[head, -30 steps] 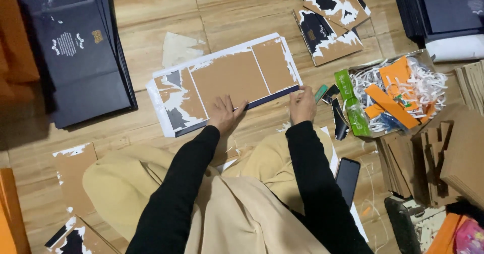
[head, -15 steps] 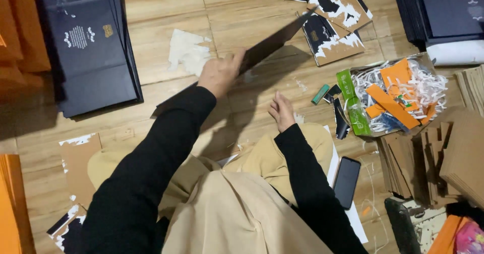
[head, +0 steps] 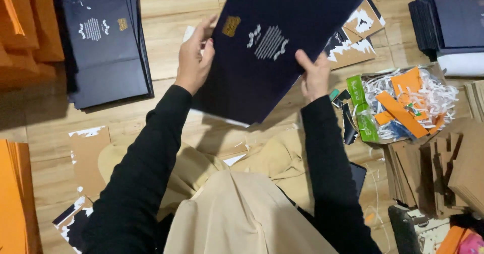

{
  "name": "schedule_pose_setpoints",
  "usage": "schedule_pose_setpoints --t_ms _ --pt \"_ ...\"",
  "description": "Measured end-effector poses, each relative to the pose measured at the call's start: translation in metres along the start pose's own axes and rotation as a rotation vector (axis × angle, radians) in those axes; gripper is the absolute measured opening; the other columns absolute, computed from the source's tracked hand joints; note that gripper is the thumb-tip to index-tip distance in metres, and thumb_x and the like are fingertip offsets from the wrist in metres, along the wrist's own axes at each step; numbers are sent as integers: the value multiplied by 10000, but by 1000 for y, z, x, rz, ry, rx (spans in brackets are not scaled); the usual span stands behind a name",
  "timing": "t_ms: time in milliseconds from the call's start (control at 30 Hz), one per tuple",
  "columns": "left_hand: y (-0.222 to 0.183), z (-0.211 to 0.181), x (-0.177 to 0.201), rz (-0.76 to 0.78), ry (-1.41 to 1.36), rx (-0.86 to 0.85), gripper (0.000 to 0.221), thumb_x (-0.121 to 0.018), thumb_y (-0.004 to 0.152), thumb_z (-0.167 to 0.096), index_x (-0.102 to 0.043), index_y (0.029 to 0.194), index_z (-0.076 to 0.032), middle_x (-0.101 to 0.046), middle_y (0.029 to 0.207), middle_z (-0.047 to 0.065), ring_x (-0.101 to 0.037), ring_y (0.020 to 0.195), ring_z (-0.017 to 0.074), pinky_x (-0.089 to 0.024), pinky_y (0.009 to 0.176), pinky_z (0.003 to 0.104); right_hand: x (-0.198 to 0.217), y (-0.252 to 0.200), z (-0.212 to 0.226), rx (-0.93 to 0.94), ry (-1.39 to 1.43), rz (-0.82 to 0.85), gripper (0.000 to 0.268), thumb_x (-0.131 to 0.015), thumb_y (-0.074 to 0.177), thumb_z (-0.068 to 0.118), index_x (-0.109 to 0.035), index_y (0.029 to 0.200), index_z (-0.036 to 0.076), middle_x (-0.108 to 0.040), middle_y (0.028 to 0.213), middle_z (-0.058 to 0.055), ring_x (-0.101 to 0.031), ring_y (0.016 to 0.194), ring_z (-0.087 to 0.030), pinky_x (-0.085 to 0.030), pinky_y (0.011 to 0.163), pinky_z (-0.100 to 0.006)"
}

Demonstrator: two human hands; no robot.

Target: Gluing and aligning cardboard pieces onto paper covers to assemble book or box components.

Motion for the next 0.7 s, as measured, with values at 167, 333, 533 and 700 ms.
schedule_pose_setpoints --t_ms 167,333,533,700 --pt "-55 21 -2 -253 542 -34 694 -582 814 -92 -171 1366 -3 -266 1396 197 -287 1304 354 -222 1117 467 -90 -3 92 771 -739 11 114 -699 777 26 -597 819 -4 -614 746 -71 -532 593 -141 -466 562 -235" --pt "-138 14 -76 -199 908 -569 105 -503 723 -116 -584 782 -89 -474 619 91 -445 543 256 -395 609 484 -123 -32 19 1275 -1212 6 261 -471 774 0 -643 802 195 -595 715 43 -610 669 -173 -497 635 -269" --pt "-177 75 -109 154 1065 -244 711 -582 776 -410 -290 1392 -206 -279 1396 70 -217 1290 268 -141 1061 534 -92 -77 -154 997 -1656 536 204 -593 778 245 -576 936 116 -524 888 -57 -512 871 -231 -429 729 -347" --pt "-172 107 -97 122 1243 -116 304 -475 849 -110 -503 1152 -131 -500 991 85 -494 905 264 -405 839 464 -88 -111 -148 1123 -1623 459 102 -522 855 108 -568 945 100 -530 873 -61 -548 888 -225 -439 687 -295"
Point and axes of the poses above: each hand's wrist, its own y-axis towards the middle knuckle, its own x-axis out of the back of the hand, z = x × y, the point moved 7 cm from there along y, towards the middle knuckle
